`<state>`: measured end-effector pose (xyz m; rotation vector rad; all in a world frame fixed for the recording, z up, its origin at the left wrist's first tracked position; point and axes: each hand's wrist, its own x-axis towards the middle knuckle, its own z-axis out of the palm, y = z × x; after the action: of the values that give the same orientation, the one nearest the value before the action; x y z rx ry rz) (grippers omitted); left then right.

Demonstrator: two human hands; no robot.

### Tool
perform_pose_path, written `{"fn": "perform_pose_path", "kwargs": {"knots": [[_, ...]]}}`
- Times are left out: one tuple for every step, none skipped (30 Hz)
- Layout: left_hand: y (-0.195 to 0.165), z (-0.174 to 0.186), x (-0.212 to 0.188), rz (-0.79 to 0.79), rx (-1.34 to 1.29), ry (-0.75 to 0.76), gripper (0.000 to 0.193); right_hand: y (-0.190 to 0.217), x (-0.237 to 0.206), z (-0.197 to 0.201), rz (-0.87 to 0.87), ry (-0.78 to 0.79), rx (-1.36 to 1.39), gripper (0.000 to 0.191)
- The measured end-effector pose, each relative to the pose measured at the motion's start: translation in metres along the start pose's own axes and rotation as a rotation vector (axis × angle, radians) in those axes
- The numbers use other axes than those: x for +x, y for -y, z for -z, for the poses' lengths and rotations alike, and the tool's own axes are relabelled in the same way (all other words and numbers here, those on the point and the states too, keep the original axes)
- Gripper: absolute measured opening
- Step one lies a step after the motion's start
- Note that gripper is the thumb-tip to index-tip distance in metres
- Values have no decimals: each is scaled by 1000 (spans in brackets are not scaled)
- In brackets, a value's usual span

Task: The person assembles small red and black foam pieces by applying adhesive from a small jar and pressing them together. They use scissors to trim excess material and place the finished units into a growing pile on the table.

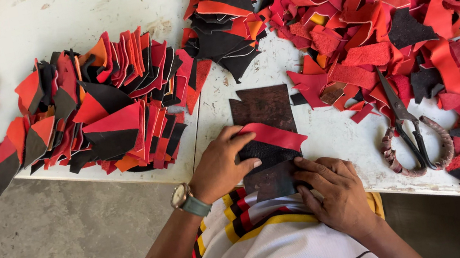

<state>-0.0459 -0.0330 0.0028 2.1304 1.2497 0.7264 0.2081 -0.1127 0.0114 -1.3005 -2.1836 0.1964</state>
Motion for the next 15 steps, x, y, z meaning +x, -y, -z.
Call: {"fn": "perform_pose_path", "kwargs": {"knots": [[-4,-2,-4,-6,112,11,47,0,0,0,4,-3,-2,26],[-9,-5,-8,-8,223,25,47,0,0,0,6,-2,-3,26],[-12,-9,-13,-31,277,-31,47,1,0,-1,3,-1,-6,25],[-16,-14,-17,-53,331,-86,47,1,0,-1,1,0,-7,25],[-18,-17,-20,-74,387,-143,48,2,0,-2,0,2,-8,25],[-19,-20,-21,-27,358,-147,48,2,0,-2,6,0,-12,25],[-19,-23,-22,19,328,-152,48,3,-1,-3,12,-3,-17,25],[-18,-24,-23,64,297,-156,48,3,-2,-3,18,-5,-22,25],[-16,-24,-23,93,245,-146,50,3,-2,-4,20,0,-28,25],[-14,-21,-23,118,195,-136,53,3,-3,-4,22,1,-35,25],[-11,-19,-23,139,146,-126,55,3,-3,-4,22,-2,-43,25],[-10,-18,-23,128,124,-143,55,3,-3,-4,22,2,-41,25],[-9,-17,-23,118,104,-159,56,3,-3,-4,22,5,-38,26],[-8,-16,-21,104,85,-175,56,3,-3,-3,21,5,-36,26],[-8,-17,-20,108,39,-195,54,2,-2,-3,18,3,-36,26]]}}
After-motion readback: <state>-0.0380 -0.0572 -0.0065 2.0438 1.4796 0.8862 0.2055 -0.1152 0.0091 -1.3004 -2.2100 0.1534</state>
